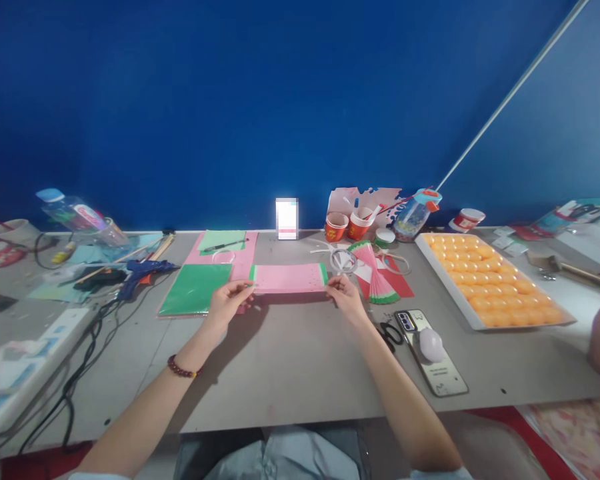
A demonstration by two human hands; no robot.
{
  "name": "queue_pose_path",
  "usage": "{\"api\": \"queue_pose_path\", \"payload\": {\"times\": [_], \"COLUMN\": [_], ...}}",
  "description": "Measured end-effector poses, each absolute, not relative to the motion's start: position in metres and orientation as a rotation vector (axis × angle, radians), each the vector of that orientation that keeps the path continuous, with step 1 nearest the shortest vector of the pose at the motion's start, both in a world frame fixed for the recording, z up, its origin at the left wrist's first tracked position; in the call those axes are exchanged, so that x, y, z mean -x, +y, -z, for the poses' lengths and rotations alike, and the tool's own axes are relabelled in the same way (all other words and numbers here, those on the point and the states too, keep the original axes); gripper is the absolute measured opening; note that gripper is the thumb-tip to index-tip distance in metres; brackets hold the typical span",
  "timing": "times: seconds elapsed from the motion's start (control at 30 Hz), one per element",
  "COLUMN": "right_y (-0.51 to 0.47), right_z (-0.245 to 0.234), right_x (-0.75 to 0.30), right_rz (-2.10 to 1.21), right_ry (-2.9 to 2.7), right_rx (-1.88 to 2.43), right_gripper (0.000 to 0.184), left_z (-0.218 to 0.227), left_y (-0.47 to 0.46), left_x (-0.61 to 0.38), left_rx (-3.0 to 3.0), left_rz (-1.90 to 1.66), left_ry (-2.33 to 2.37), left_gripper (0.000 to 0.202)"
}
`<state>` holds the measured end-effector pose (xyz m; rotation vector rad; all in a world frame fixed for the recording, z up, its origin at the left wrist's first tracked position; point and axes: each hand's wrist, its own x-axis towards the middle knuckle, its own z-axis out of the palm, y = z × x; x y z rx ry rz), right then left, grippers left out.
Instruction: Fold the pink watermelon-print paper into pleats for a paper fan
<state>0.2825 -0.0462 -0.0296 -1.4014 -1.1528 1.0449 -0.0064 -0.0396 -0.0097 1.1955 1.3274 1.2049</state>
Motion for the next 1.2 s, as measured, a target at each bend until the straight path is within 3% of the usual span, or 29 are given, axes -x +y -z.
{"api": "queue_pose_path", "payload": {"times": [0.17,0.53,0.7,0.93,1.2], "right_y": [-0.046,-0.053,-0.053,-0.051,-0.048], "right_z": [0.038,0.037,0.036,0.041,0.029], "right_x": [-0.285,-0.276,-0.276,-0.279,-0.293], "right_rz": [-0.773,-0.511,-0.471,-0.463,-0.57], "right_ry": [-1.486,-1.734,-1.782,-1.816,-1.905], "right_rx": [1.569,1.663,1.681,1.688,1.613], "right_gripper": [0.018,0.009,0.01,0.012,0.012], "left_z": [0.018,0.021,0.022,0.026,0.014], "left_y": [-0.044,-0.059,-0.065,-0.057,-0.027], "left_x": [0.004,-0.009,-0.023,-0.033,-0.036], "left_rx": [-1.835,-2.347,-2.782,-2.656,-2.395], "left_rz": [-1.11,-0.438,-0.512,-0.515,-0.418], "left_ry": [1.5,1.886,1.495,1.232,1.128], "left_gripper": [0.009,0.014,0.026,0.016,0.021]}}
